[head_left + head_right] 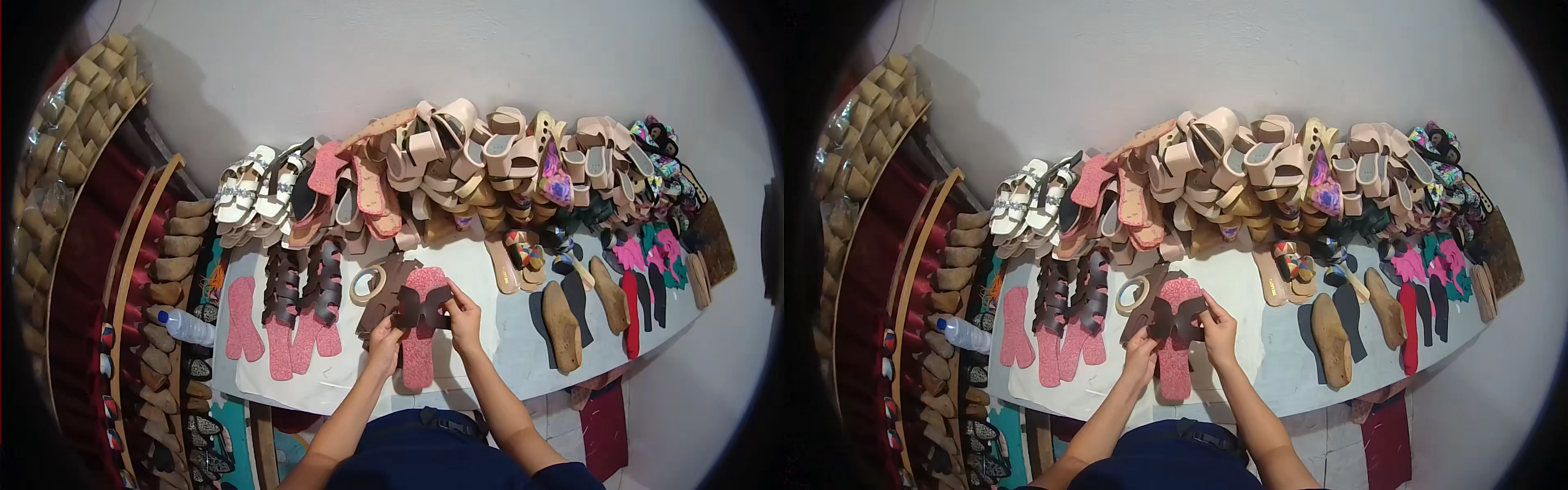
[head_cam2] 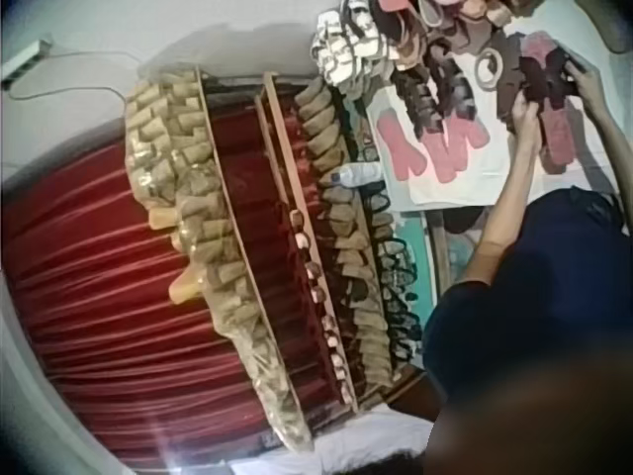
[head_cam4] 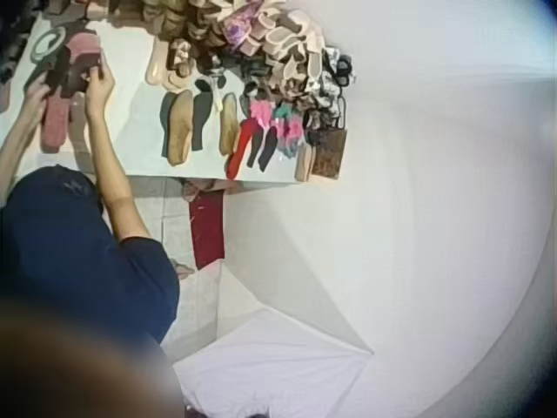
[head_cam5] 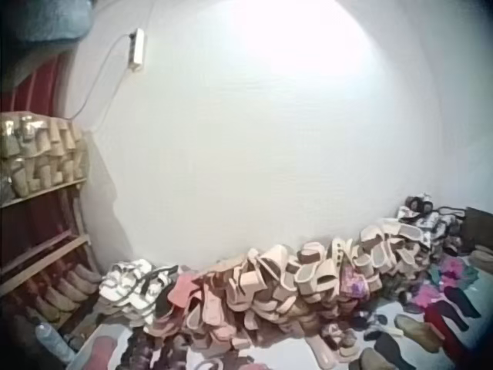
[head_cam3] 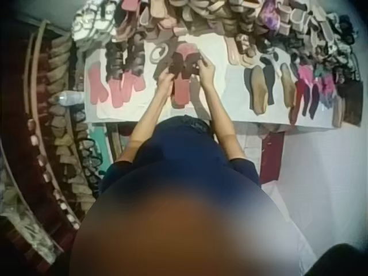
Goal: Assembling shoe uppers onto pink insoles at a workbench in a shoe manufacturing facility.
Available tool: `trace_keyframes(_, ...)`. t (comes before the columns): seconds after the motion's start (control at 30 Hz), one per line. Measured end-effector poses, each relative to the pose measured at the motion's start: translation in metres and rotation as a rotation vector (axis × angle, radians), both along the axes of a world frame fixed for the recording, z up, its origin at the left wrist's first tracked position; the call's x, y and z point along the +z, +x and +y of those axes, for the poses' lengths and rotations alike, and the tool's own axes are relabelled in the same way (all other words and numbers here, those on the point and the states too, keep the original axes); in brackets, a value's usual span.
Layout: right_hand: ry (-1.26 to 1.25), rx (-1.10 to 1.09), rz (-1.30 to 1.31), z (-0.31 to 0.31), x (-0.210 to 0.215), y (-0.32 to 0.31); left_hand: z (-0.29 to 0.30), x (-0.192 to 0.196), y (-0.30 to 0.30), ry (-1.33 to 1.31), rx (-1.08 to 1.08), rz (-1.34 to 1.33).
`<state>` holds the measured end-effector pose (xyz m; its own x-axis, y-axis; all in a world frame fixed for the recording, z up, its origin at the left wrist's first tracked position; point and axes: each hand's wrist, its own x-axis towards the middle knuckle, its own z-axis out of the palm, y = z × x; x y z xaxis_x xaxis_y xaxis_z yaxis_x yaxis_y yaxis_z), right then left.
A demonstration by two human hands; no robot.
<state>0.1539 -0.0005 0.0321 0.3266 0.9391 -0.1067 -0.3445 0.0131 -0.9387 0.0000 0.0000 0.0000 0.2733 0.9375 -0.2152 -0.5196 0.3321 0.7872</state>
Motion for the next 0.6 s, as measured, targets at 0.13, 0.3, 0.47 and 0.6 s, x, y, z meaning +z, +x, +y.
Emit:
trace_keyframes(0.13, 0.004, 0.002, 0.021, -0.003, 0.0, -0.007, 0.001, -0.008, -0.003, 0.032, 0.02, 0.088)
trace_keyframes(0.3, 0.027, 0.129, 0.009, -0.001, -0.003, -0.006, -0.002, -0.012, 0.0, 0.007, 0.146, 0.012)
trace_keyframes(0.47, 0.087, 0.161, -0.183, -0.001, -0.014, 0.005, -0.004, -0.016, 0.005, 0.008, 0.199, 0.096)
trace_keyframes(0.6, 0.061, 0.179, -0.787, -0.006, 0.0, 0.003, -0.005, -0.018, 0.002, 0.048, 0.221, 0.178)
